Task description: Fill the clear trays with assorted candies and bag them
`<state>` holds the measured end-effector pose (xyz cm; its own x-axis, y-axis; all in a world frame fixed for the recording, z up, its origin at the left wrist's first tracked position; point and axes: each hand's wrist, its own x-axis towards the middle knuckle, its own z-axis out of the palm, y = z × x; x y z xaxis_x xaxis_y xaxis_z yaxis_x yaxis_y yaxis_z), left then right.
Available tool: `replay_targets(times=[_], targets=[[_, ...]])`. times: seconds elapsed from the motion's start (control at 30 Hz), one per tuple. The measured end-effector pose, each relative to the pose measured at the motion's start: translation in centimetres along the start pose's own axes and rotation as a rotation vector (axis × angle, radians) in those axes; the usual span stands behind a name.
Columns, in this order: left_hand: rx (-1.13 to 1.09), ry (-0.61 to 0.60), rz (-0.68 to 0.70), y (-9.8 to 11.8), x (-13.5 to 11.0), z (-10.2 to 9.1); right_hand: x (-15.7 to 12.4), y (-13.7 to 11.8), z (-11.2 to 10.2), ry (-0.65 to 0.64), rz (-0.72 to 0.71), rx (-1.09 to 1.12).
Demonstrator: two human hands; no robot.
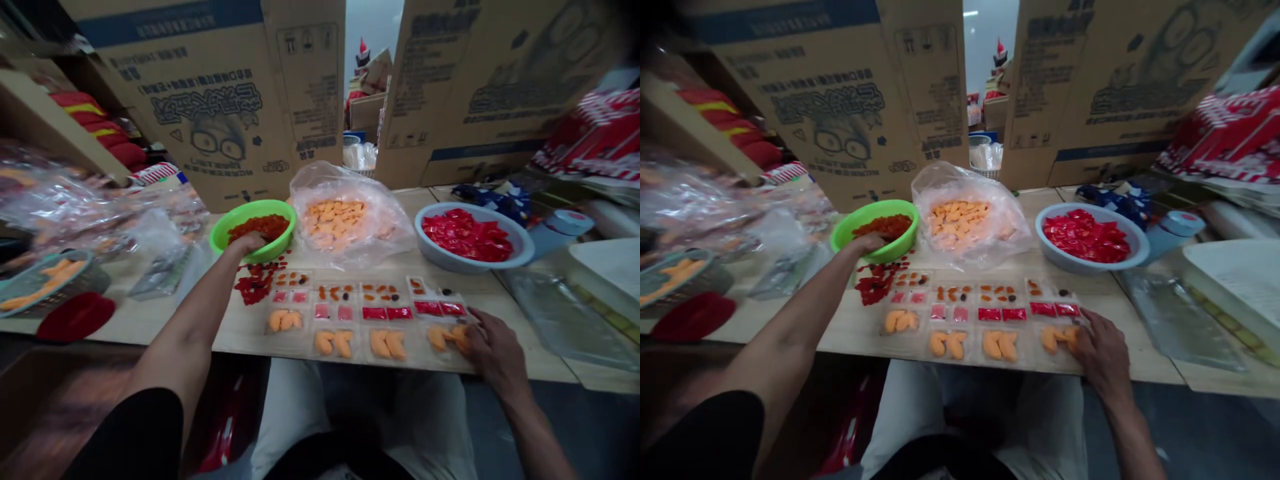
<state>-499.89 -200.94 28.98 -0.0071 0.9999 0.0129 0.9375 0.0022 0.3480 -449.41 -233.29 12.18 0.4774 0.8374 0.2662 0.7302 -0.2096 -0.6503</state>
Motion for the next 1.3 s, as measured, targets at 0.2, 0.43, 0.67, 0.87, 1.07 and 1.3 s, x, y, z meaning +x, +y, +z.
replay_targets(times=[0.2,0.43,0.67,0.87,1.07,1.3], targets=[[-0.053,-0.192,0.064,-0.1,2.7,1.0,4.8,-6.2,-1.1,-0.242,-0.134,-0.308],[-0.081,-0.202,0.166,-1.7,4.8,2.7,8.8,-10.3,0.5,-0.42,-0.156,-0.564],[-0.069,-0.181,0.154,-1.1,4.4,2.6,9.4,-11.5,3.1,-0.412,-0.221,-0.69],[0.017,-0.064,0.231,-1.7,4.6,2.3,8.9,-11.9,3.2,-0.335,-0.299,-0.71],[-0.02,0.105,0.14,-1.2,3.6,1.2,7.8,-7.8,0.2,-0.12,-0.173,-0.487],[-0.677,0.229,0.331,11.1,-5.3,6.0,2.8,-0.1,-1.0,-0.051,0.114,0.296]])
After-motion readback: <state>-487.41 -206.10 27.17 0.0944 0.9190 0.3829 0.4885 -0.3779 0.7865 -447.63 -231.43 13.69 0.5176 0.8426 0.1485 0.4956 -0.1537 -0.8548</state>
